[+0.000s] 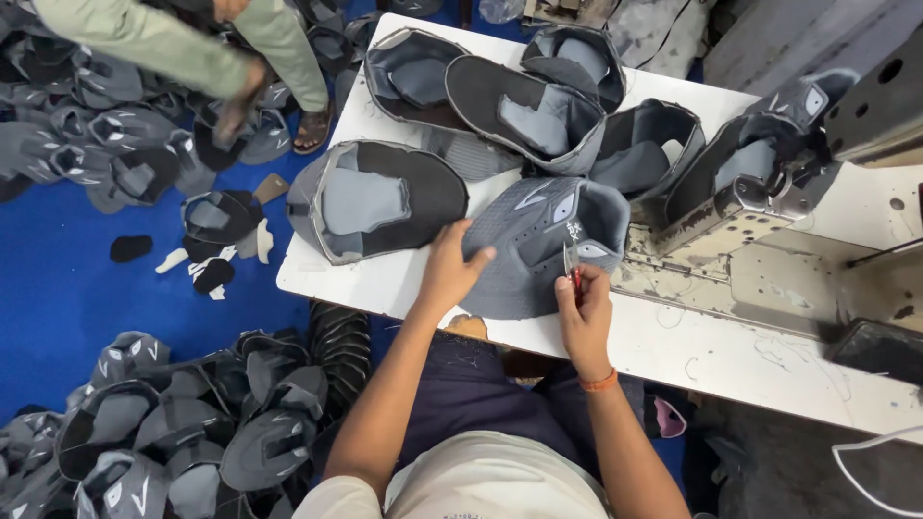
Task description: The person uses a pair of scissors to trim excess fabric and threads from the edges of grey slipper uppers. They handle the slippers one at a time, turning them over to access different sides, and place the finished items on a white table next to a sewing machine.
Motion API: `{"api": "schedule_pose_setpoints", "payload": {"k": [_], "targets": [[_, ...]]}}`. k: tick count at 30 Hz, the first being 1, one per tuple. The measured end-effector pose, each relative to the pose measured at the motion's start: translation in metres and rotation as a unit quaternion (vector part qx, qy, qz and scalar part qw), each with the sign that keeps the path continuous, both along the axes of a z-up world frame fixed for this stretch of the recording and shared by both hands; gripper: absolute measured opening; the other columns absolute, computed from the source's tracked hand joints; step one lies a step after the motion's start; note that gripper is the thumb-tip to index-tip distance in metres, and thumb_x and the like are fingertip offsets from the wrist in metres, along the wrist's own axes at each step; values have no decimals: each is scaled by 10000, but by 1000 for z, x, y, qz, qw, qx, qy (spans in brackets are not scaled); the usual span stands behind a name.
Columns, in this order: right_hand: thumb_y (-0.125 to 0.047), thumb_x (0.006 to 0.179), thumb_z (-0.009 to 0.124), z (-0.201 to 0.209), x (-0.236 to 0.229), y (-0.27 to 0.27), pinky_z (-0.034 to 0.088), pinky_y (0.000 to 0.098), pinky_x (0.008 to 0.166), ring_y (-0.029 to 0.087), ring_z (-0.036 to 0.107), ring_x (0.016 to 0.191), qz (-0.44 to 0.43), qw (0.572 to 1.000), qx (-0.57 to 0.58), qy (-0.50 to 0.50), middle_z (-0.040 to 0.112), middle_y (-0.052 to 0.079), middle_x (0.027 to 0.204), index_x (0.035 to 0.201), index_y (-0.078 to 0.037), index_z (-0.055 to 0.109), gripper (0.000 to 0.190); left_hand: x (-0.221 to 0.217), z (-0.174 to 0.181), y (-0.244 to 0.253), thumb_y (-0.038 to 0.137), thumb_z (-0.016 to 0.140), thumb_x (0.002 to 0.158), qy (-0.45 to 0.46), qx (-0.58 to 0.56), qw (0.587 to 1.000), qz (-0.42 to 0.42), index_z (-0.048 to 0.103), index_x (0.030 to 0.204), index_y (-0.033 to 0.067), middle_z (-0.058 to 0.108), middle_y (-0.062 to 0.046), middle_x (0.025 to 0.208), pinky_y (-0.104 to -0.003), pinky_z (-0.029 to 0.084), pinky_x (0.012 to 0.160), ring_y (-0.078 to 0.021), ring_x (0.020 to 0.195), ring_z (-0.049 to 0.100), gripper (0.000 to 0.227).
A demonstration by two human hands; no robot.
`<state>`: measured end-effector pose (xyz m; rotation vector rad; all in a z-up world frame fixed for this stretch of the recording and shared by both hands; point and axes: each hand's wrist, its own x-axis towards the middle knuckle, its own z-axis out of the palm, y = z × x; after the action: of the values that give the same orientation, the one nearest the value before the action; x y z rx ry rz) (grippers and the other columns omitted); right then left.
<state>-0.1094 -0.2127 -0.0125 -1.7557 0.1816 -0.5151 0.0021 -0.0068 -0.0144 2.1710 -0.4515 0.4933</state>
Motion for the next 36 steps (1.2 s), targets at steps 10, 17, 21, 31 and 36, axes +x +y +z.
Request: {"api": "schedule_pose_setpoints", "payload": {"k": [10, 17, 21, 31, 36], "targets": [[-154, 1101, 577, -23, -12, -8, 420, 208, 670, 53, 483, 755, -66, 991, 72, -88, 544, 6, 937, 1307, -27, 450, 274, -36, 93, -9, 118, 856, 862, 29, -203, 968, -143, 715, 1016, -18, 627, -118, 1099, -340, 544, 796, -241, 918, 660, 250], [-134, 1134, 510, -24, -20, -5, 392, 193, 604, 51, 452, 729, -91, 972, 106, -188, 505, 17, 1033, 1398, -54, 370, 309, -86, 66, -24, 28, 686, 816, -106, 152, 957, -222, 741, 1040, 54, 640, -96, 1300, -423, 493, 990, -294, 1123, 614, 232], [-108, 1128, 577, -32, -25, -8, 440, 244, 731, 106, 489, 848, -100, 978, 19, -182, 513, 44, 1109, 1417, -29, 406, 345, -96, 37, -22, 79, 693, 825, -38, 138, 952, -271, 725, 1094, 1, 638, -138, 1331, -463, 409, 1006, -318, 1233, 525, 282], [-174, 963, 733, 19, -25, 15, 522, 343, 642, 227, 656, 687, -62, 976, -203, 58, 682, 121, 833, 1200, 25, 532, 369, -52, 56, -24, 33, 646, 956, -10, -5, 976, -217, 699, 1104, 14, 651, -88, 1257, -395, 508, 1027, -288, 1171, 602, 159], [-287, 935, 743, 37, -27, 15, 517, 426, 575, 348, 682, 673, -33, 934, -337, 113, 701, 143, 807, 1096, -45, 581, 333, -41, 48, -29, 32, 705, 828, -14, 101, 978, -184, 670, 987, -1, 591, -142, 992, -473, 458, 822, -372, 934, 581, 167]]}}
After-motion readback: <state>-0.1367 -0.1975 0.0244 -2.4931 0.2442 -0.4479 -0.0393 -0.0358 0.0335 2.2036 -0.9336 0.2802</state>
